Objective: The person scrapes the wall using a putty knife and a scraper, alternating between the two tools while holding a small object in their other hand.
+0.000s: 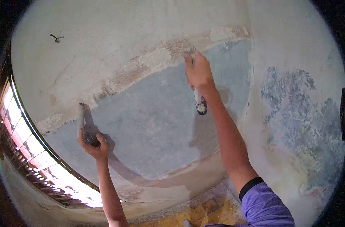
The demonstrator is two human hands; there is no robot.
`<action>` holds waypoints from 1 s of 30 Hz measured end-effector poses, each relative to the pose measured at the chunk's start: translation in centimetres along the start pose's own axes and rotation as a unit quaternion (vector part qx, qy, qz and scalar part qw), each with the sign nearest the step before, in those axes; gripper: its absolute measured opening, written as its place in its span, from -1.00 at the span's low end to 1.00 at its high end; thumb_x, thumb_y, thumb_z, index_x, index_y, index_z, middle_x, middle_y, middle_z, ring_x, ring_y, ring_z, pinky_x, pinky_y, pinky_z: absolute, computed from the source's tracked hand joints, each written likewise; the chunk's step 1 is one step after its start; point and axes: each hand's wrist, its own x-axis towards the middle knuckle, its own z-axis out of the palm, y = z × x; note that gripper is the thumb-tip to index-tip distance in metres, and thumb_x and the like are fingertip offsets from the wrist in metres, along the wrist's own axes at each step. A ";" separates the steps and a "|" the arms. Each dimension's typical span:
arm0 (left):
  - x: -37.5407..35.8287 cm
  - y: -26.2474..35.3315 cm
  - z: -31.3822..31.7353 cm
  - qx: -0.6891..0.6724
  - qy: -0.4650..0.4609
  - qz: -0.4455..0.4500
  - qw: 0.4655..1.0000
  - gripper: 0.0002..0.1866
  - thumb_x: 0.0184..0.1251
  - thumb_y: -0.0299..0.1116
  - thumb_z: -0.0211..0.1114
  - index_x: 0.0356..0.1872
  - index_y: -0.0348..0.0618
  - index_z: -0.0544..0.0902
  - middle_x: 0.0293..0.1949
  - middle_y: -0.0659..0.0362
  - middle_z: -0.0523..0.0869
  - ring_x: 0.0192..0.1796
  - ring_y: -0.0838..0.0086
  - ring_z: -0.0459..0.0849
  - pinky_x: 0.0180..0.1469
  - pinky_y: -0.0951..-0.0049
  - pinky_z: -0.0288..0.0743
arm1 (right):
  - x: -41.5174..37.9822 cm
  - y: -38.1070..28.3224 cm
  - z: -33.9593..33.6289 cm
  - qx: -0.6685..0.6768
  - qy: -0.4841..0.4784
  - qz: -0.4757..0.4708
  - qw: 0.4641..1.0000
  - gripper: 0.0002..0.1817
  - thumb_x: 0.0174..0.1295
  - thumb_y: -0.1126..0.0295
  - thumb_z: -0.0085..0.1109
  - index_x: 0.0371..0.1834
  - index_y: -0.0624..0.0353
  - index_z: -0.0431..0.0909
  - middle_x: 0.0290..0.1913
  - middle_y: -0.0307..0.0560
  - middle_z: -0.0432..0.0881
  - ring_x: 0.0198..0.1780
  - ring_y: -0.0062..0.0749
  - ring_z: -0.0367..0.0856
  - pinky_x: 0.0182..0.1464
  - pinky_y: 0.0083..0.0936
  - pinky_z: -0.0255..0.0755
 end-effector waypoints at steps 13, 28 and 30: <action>0.3 0.4 0.1 0.012 0.019 0.020 1.000 -0.37 0.18 -0.49 0.26 0.31 -0.34 0.30 0.13 -0.13 0.53 0.11 0.02 0.52 0.17 0.14 0.38 | -0.4 -0.9 -0.2 -0.096 0.033 -0.040 0.994 -0.68 0.44 0.25 -0.03 -0.34 0.33 0.31 -0.67 0.12 0.48 -0.74 -0.11 0.50 -0.67 -0.19 0.35; -0.2 0.0 -0.1 0.031 0.000 -0.003 1.000 -0.34 0.26 -0.36 0.27 0.36 -0.26 0.24 0.22 -0.08 0.45 0.21 0.18 0.49 0.25 0.21 0.36 | -1.2 -0.6 0.4 -0.114 0.086 -0.109 0.984 -0.72 0.42 0.29 0.00 -0.30 0.34 0.33 -0.53 0.37 0.52 -0.36 0.39 0.53 -0.33 0.05 0.36; -0.3 -0.3 0.4 -0.007 0.011 -0.018 1.000 -0.35 0.23 -0.45 0.25 0.36 -0.29 0.24 0.16 -0.12 0.50 0.18 0.12 0.51 0.22 0.19 0.38 | -1.3 -0.4 0.1 -0.114 0.065 -0.085 0.988 -0.72 0.42 0.30 0.00 -0.29 0.34 0.33 -0.54 0.36 0.52 -0.36 0.41 0.52 -0.32 0.08 0.34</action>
